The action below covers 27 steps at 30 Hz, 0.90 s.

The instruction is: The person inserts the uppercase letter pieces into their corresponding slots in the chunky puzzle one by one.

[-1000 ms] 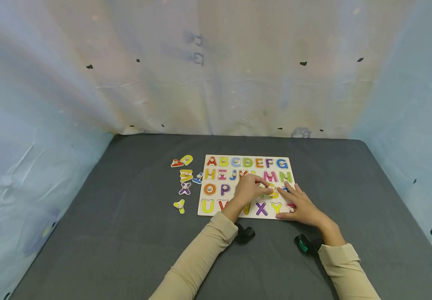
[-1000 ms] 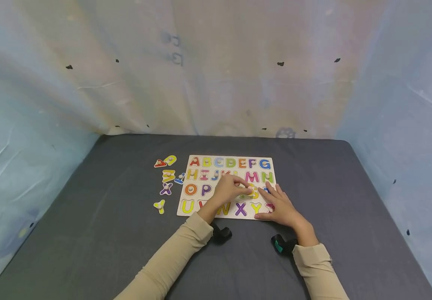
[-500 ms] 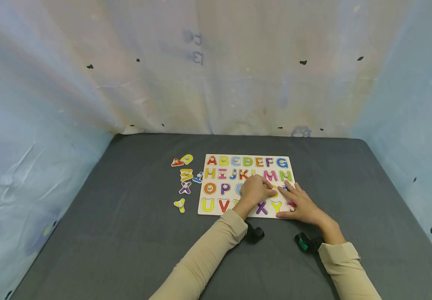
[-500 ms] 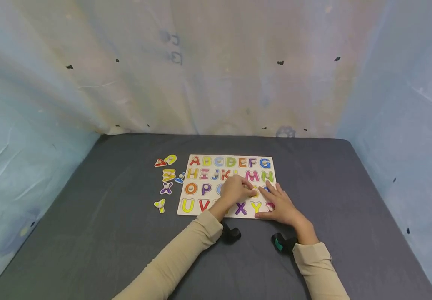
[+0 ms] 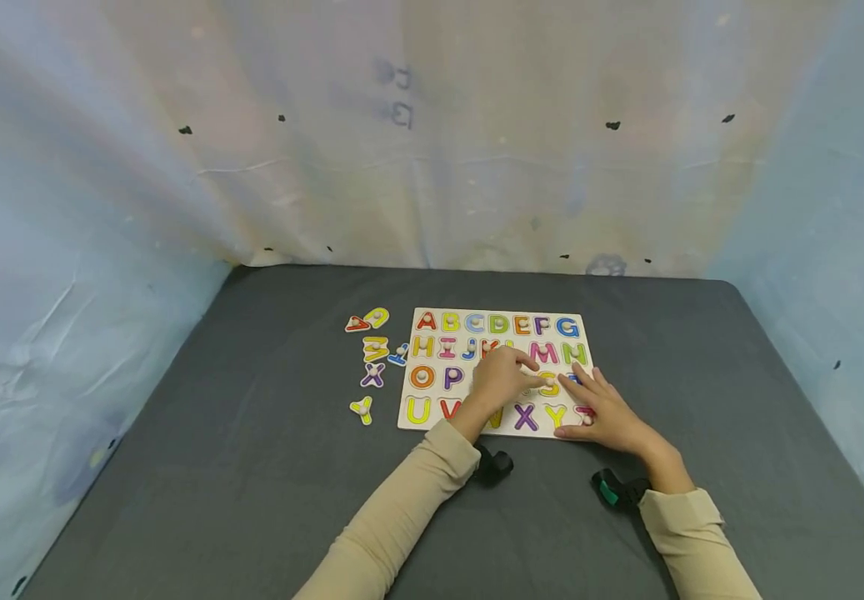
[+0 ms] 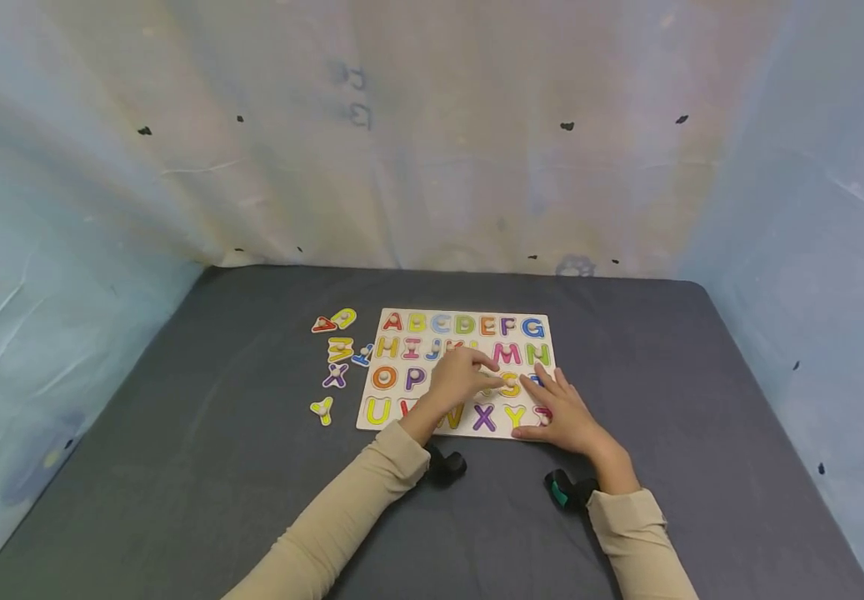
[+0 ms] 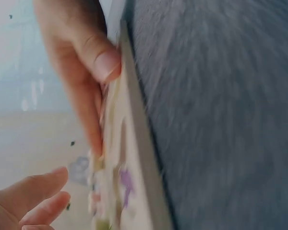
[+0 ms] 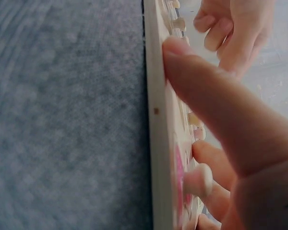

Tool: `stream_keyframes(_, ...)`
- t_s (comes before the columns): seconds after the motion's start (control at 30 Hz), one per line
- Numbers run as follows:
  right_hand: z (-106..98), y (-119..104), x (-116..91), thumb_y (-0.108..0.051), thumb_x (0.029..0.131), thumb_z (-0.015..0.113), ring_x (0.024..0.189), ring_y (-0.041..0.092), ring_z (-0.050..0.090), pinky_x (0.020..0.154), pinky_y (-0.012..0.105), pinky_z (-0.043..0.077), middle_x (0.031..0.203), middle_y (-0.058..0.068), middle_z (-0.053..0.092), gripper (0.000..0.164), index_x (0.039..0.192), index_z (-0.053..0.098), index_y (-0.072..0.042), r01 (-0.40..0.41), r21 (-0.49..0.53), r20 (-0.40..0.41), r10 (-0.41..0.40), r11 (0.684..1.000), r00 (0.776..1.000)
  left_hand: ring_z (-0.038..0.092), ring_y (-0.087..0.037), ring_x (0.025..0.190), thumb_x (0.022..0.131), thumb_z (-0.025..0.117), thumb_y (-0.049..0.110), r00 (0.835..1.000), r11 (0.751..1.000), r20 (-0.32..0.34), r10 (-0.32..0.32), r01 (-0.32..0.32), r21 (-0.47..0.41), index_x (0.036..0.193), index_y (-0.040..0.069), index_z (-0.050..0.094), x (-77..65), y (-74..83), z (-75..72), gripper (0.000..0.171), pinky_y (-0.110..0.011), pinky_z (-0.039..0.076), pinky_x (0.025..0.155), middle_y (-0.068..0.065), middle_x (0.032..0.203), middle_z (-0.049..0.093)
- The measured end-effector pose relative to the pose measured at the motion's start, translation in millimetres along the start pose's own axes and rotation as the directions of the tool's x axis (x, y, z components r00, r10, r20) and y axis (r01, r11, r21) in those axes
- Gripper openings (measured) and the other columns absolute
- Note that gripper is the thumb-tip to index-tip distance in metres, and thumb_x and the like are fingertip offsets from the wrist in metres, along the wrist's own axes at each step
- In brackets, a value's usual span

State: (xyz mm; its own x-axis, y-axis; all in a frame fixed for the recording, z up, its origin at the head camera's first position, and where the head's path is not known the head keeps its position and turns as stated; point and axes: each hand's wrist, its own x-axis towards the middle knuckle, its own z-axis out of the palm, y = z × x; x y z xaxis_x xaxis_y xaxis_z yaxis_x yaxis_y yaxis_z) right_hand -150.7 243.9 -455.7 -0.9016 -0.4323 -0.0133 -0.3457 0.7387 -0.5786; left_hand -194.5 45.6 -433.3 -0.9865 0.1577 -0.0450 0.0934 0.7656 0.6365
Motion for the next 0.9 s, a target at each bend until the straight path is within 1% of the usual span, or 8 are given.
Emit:
stream_keyframes(0.17,-2.7,0.3,0.4,-0.032,0.071,0.083,0.139,0.064,0.010,0.108,0.074,0.014,0.154,0.034,0.022,0.089,0.144,0.042,-0.001,-0.016,-0.004,0.000,0.016,1.000,1.000,0.062,-0.013,0.083,0.081,0.077,0.034,0.997,0.996,-0.026,0.067,-0.068,-0.059,0.096,0.021,0.078,-4.4,-12.8,-18.1,0.020,-0.017,0.035,0.056,-0.002,0.102,0.072)
stream_keyframes(0.33,-5.7,0.5,-1.6,-0.032,0.072,0.083,0.139,0.064,0.009,0.108,0.074,0.013,0.154,0.034,0.021,0.089,0.144,0.041,0.000,-0.032,-0.001,0.006,0.032,0.999,0.999,0.068,-0.018,0.099,0.082,0.076,0.030,0.996,0.985,-0.064,0.069,-0.078,-0.156,0.096,0.018,0.078,-8.4,-24.2,-37.6,0.018,-0.017,0.039,0.060,-0.001,0.118,0.072)
stream_keyframes(0.43,-6.3,0.4,-3.1,-0.032,0.072,0.083,0.140,0.064,0.009,0.109,0.073,0.012,0.154,0.034,0.021,0.089,0.144,0.041,0.000,-0.040,0.000,0.009,0.040,0.999,0.999,0.061,-0.015,0.078,0.082,0.076,0.028,0.995,0.978,-0.075,0.061,-0.074,-0.194,0.097,0.016,0.078,-10.7,-33.5,-49.5,0.019,-0.019,0.031,0.055,-0.003,0.106,0.073)
stream_keyframes(0.53,-6.4,-0.2,-2.6,-0.033,0.072,0.083,0.140,0.063,0.007,0.109,0.073,0.011,0.155,0.034,0.020,0.090,0.145,0.040,-0.001,-0.038,0.015,0.017,0.038,0.999,0.999,0.039,-0.012,0.059,0.083,0.076,0.026,0.994,0.977,-0.101,0.041,-0.061,-0.205,0.098,0.014,0.078,-12.2,-46.3,-62.2,0.020,-0.022,0.022,0.052,-0.003,0.076,0.061)
stream_keyframes(0.57,-6.4,-0.3,-1.9,-0.034,0.072,0.082,0.141,0.062,0.007,0.109,0.073,0.011,0.155,0.033,0.019,0.090,0.145,0.040,-0.001,-0.036,0.017,0.022,0.036,0.999,0.999,0.034,-0.011,0.056,0.083,0.076,0.025,0.993,0.977,-0.113,0.031,-0.054,-0.205,0.099,0.013,0.078,-12.7,-51.3,-66.4,0.020,-0.022,0.021,0.051,-0.001,0.069,0.055)
stream_keyframes(0.67,-7.4,-0.4,0.4,-0.033,0.073,0.083,0.141,0.061,0.006,0.109,0.073,0.011,0.155,0.033,0.018,0.092,0.146,0.038,0.000,-0.034,0.028,0.039,0.033,0.999,0.999,0.027,-0.010,0.051,0.082,0.076,0.023,0.988,0.977,-0.152,-0.002,-0.030,-0.211,0.099,0.011,0.077,-14.3,-67.3,-79.0,0.021,-0.022,0.020,0.049,0.004,0.058,0.037)
stream_keyframes(0.8,-9.8,0.3,1.9,-0.032,0.073,0.082,0.142,0.059,0.008,0.109,0.072,0.015,0.156,0.033,0.013,0.095,0.147,0.034,0.003,-0.058,0.035,0.069,0.055,0.998,0.996,0.021,-0.011,0.049,0.082,0.077,0.022,0.980,0.975,-0.193,-0.039,-0.005,-0.220,0.100,0.009,0.077,-17.8,-91.7,-95.4,0.022,-0.023,0.016,0.048,0.005,0.054,0.028)
stream_keyframes(0.9,-12.0,1.8,0.1,-0.033,0.074,0.082,0.143,0.057,0.009,0.109,0.072,0.016,0.158,0.032,0.010,0.099,0.149,0.029,0.003,-0.088,0.055,0.089,0.083,0.995,0.993,0.022,-0.009,0.047,0.083,0.075,0.023,0.974,0.981,-0.216,-0.063,0.020,-0.195,0.100,0.009,0.077,-20.4,-109.8,-106.8,0.022,-0.023,0.016,0.048,0.006,0.053,0.028)
